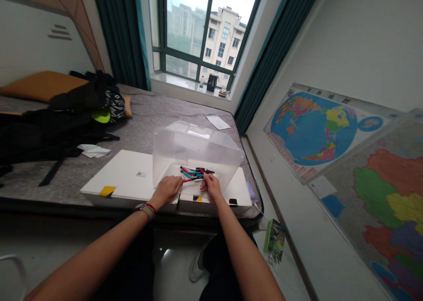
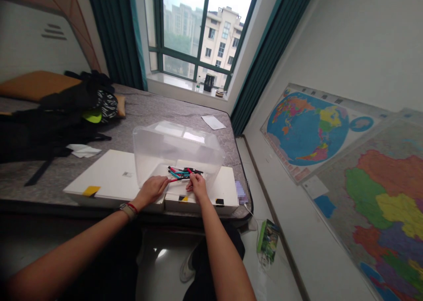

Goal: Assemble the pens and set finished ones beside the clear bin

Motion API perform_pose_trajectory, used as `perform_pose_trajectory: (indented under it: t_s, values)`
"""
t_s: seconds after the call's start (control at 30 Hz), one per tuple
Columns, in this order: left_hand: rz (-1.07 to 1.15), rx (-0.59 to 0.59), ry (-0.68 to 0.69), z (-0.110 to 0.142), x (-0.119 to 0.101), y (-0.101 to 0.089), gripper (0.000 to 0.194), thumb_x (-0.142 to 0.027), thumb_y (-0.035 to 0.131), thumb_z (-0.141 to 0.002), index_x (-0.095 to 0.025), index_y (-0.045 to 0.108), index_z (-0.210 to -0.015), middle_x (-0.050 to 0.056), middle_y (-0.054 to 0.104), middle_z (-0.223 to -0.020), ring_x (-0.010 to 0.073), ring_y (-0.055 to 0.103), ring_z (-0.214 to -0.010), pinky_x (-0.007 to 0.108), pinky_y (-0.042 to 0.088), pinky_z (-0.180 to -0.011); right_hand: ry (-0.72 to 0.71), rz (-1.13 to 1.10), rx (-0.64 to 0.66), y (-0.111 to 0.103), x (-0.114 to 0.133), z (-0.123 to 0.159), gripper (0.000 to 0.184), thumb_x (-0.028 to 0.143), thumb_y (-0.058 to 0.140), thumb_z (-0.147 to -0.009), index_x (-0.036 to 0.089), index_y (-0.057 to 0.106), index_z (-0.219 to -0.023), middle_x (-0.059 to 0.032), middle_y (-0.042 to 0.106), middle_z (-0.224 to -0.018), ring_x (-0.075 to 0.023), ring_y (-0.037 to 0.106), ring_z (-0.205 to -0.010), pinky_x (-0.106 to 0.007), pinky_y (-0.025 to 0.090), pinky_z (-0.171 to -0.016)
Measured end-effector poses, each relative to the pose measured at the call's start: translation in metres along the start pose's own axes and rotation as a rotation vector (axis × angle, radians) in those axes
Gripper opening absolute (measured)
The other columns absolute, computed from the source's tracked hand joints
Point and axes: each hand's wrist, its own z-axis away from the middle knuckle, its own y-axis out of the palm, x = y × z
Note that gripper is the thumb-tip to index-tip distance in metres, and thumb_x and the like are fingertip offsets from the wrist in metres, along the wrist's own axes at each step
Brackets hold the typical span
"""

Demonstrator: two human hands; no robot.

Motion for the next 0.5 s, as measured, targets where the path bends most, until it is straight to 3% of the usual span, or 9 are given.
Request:
perform_pose_trajectory:
  t_s: [0.17,0.27,0.4,0.5]
  values:
    - [0.012,-0.03,-0.003,0.0002,-0.0001,0.0009,0.039,-0.036,0.031,-0.102,-0.019,0.06,-0.083,0.006,0.062,-0.072,0.0191,0.056,-0.069,0.032,0.036,-0.068,-0.003,-0.109,-0.068,0.0027,0.0018,0.0001,0.04,0.054,0.07,-0.075,0.021,0.049,-0.075,0.0079,0.049,-0.049,-0.0096,0.054,-0.043,-0.016,0.039,-0.036]
    - [0.003,-0.036,0.012,0.0008,0.0011,0.0021,0.039,-0.036,0.032,-0.102,-0.018,0.061,-0.084,0.006,0.062,-0.073,0.0191,0.057,-0.07,0.032,0.037,-0.068,-0.007,-0.201,-0.129,0.0039,0.0035,0.0001,0.042,0.058,0.063,-0.081,0.022,0.052,-0.101,0.0064,0.058,-0.057,-0.0102,0.056,-0.045,-0.017,0.043,-0.04]
    - [0.004,-0.043,0.011,0.0009,0.0015,0.0017,0.039,-0.036,0.031,-0.102,-0.018,0.061,-0.084,0.006,0.062,-0.073,0.0188,0.057,-0.071,0.031,0.038,-0.069,-0.013,-0.227,-0.116,0.0033,0.003,0.0009,0.058,0.055,0.062,-0.083,0.026,0.04,-0.128,0.0023,0.068,-0.072,-0.0117,0.06,-0.05,-0.021,0.048,-0.045]
    - [0.027,-0.033,-0.005,0.0005,0.0003,-0.0012,0.039,-0.037,0.03,-0.102,-0.018,0.06,-0.085,0.006,0.062,-0.073,0.0185,0.058,-0.07,0.031,0.038,-0.069,-0.047,-0.158,-0.085,0.0019,0.0001,0.0011,0.054,0.053,0.067,-0.079,0.024,0.048,-0.121,0.0012,0.068,-0.073,-0.0117,0.061,-0.051,-0.02,0.048,-0.045]
